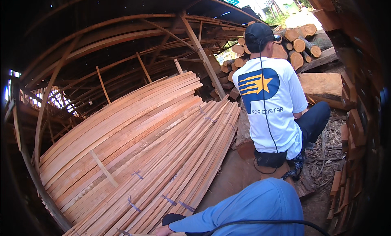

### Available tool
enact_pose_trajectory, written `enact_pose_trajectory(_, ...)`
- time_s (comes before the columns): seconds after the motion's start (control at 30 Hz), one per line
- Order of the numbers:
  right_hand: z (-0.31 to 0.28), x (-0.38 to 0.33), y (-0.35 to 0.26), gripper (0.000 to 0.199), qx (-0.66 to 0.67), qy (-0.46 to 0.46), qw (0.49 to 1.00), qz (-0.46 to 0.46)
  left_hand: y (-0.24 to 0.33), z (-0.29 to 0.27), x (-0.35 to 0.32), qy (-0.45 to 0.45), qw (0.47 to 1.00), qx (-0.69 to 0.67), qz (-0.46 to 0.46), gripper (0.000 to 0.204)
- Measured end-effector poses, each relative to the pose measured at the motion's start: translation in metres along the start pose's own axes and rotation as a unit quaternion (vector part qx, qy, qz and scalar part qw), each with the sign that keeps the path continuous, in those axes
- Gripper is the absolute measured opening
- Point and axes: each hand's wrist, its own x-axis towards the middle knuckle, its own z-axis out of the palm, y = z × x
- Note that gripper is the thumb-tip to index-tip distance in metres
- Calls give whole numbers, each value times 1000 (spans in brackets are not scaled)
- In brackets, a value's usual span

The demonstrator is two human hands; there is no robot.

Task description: The person holds a piece of wood by hand and chips away at one end of it using a hatchet while sitting on the ground.

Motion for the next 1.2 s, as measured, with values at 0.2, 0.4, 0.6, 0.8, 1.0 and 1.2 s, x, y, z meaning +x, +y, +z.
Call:
enact_pose_trajectory(0.2, 3, -2, -4, 21, -24, -1, 1000, 7, 3, -6, -7, 3, 1000, -20, 1, 48)
enact_pose_trajectory(0.4, 7, -1, 1, 20, -43, -5, 999, 15, 6, -14, -12, -1, 999, -42, 1, 46)
enact_pose_trajectory(0.6, 12, 4, 18, 20, -51, -16, 998, 31, -4, -11, -7, -7, 996, -84, -17, 45)
enact_pose_trajectory(0.8, 20, 9, 41, 21, -75, -33, 995, 49, -37, 1, 19, -11, 999, 1, -45, 45)
enact_pose_trajectory(1.0, 32, 10, 69, 22, -147, -64, 985, 71, -87, 35, 47, 74, 996, 52, -26, 36)
enact_pose_trajectory(1.2, 58, -11, 55, 24, -228, -80, 969, 57, -261, 95, 110, 105, 992, 64, 7, 35)
